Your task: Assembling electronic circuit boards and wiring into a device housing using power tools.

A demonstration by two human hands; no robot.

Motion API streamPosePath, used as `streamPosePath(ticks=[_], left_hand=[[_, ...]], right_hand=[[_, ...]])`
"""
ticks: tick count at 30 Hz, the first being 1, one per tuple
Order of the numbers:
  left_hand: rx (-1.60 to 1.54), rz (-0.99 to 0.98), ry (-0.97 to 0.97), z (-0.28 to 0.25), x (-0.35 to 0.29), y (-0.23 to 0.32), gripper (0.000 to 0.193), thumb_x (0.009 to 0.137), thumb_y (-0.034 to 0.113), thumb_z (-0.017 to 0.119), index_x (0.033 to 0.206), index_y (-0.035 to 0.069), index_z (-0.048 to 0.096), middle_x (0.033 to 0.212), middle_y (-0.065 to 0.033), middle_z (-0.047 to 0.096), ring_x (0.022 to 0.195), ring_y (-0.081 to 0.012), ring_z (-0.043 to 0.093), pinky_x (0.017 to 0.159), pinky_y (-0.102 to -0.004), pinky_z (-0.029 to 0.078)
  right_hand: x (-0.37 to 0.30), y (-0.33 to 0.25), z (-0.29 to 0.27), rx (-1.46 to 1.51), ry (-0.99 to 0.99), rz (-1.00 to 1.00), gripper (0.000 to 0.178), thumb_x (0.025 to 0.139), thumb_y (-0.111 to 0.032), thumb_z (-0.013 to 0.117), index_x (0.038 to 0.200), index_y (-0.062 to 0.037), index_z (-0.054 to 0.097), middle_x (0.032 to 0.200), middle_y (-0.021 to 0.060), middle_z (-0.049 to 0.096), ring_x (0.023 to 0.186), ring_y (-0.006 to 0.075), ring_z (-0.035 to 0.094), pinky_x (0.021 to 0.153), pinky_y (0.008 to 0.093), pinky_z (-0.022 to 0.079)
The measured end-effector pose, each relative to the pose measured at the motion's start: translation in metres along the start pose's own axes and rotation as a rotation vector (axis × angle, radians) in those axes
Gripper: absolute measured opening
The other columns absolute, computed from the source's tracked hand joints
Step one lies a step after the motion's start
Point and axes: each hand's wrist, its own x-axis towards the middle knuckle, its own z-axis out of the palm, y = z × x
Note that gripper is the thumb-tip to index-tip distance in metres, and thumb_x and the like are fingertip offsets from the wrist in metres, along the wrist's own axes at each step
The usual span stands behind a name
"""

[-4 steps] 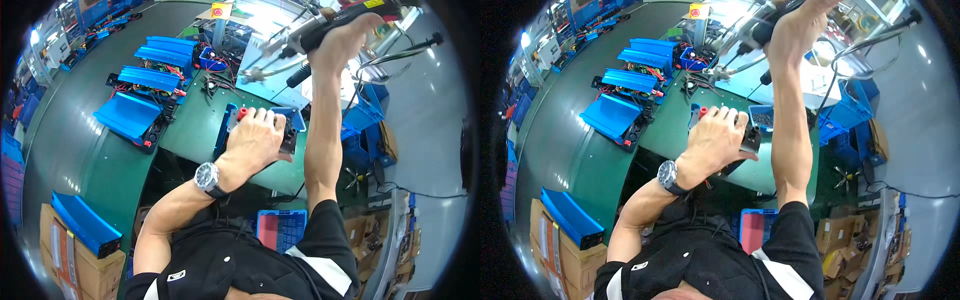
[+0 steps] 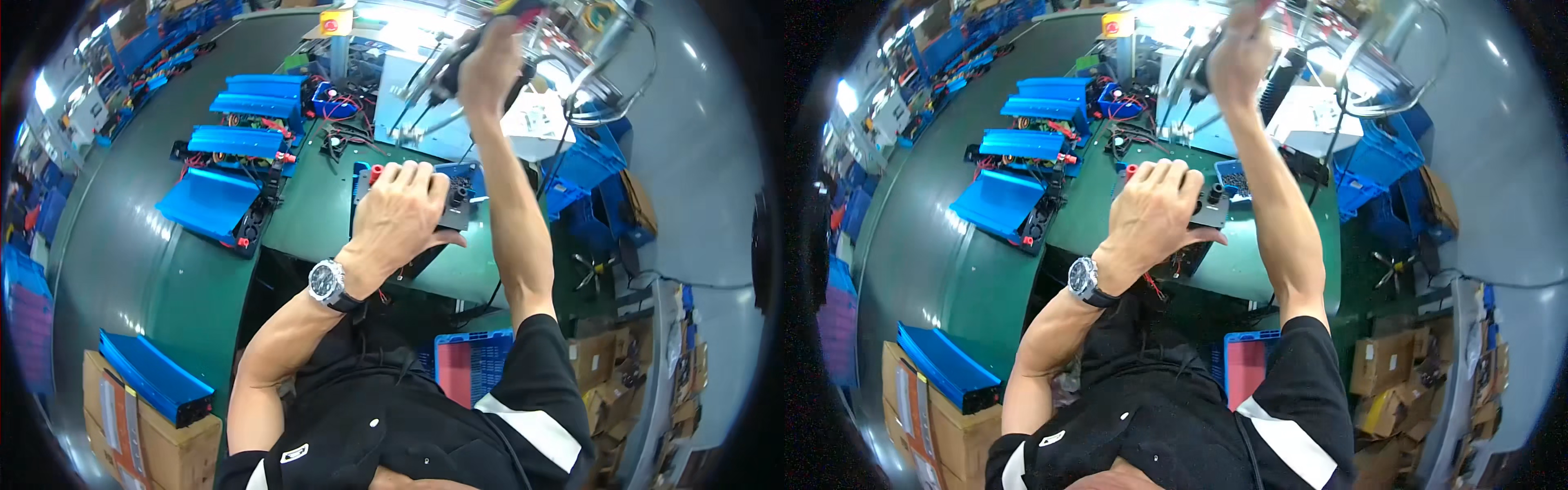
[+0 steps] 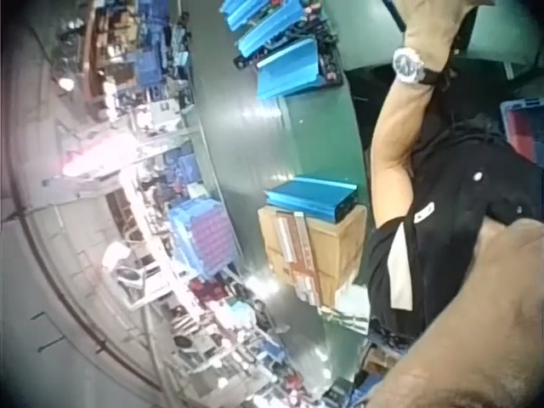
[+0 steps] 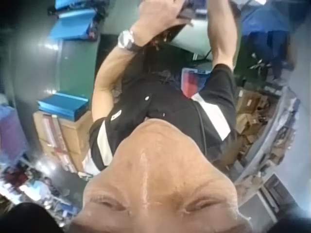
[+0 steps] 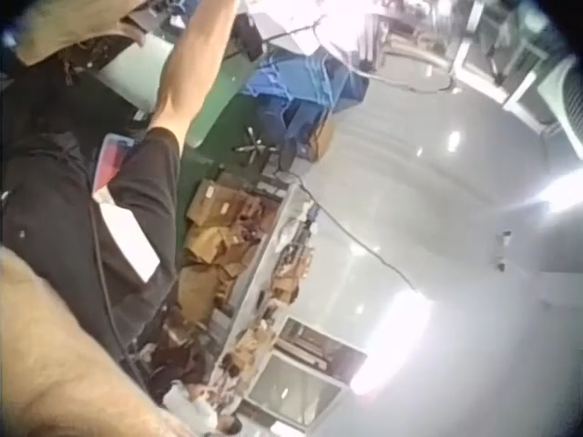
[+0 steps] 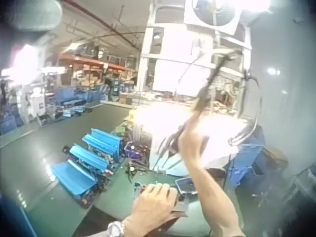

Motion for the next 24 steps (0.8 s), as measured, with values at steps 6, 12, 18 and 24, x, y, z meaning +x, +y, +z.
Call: streamPosePath(ticks=[6,12,18,24], left_hand=[[0.005,-0.028,0.058,-0.002,0.019,0.002,0.080,0.067,0.072,0.078,0.103,0.002,0.063,0.097,-0.0107,0.063,0.096,-0.0268,0.063,0.085,-0.0375,0.049],[-0.052,-0.176,-0.002,-0.008,0.032,-0.035,0.078,0.068,0.069,0.084,0.099,0.001,0.062,0.097,-0.0163,0.066,0.093,-0.0363,0.068,0.083,-0.0453,0.056],[-0.128,0.036,0.212,-0.004,0.050,-0.042,0.077,0.070,0.052,0.091,0.122,0.003,0.064,0.119,-0.0183,0.066,0.115,-0.0401,0.061,0.099,-0.0438,0.049],[-0.206,-0.309,0.324,0.020,-0.088,-0.056,0.052,0.088,-0.001,0.067,0.139,0.004,0.058,0.144,-0.0186,0.059,0.132,-0.0391,0.056,0.112,-0.0456,0.042]], right_hand=[[-0.055,0.010,-0.048,0.340,-0.343,0.444,0.054,0.116,-0.037,0.030,0.149,0.0048,0.040,0.139,0.0188,0.055,0.133,0.0284,0.049,0.117,0.0409,0.036],[-0.221,-0.027,-0.139,0.397,-0.526,0.520,0.097,0.083,-0.025,0.086,0.160,-0.0025,0.031,0.142,0.0162,0.055,0.130,0.0279,0.057,0.116,0.0435,0.043],[-0.243,-0.030,-0.129,0.417,-0.524,0.807,0.089,0.083,-0.024,0.089,0.152,-0.0006,0.039,0.119,0.0162,0.070,0.107,0.0220,0.069,0.095,0.0366,0.056],[-0.218,-0.034,-0.150,0.574,-0.667,1.039,0.095,0.088,-0.038,0.085,0.160,-0.0030,0.036,0.134,0.0174,0.065,0.119,0.0202,0.064,0.103,0.0359,0.051]])
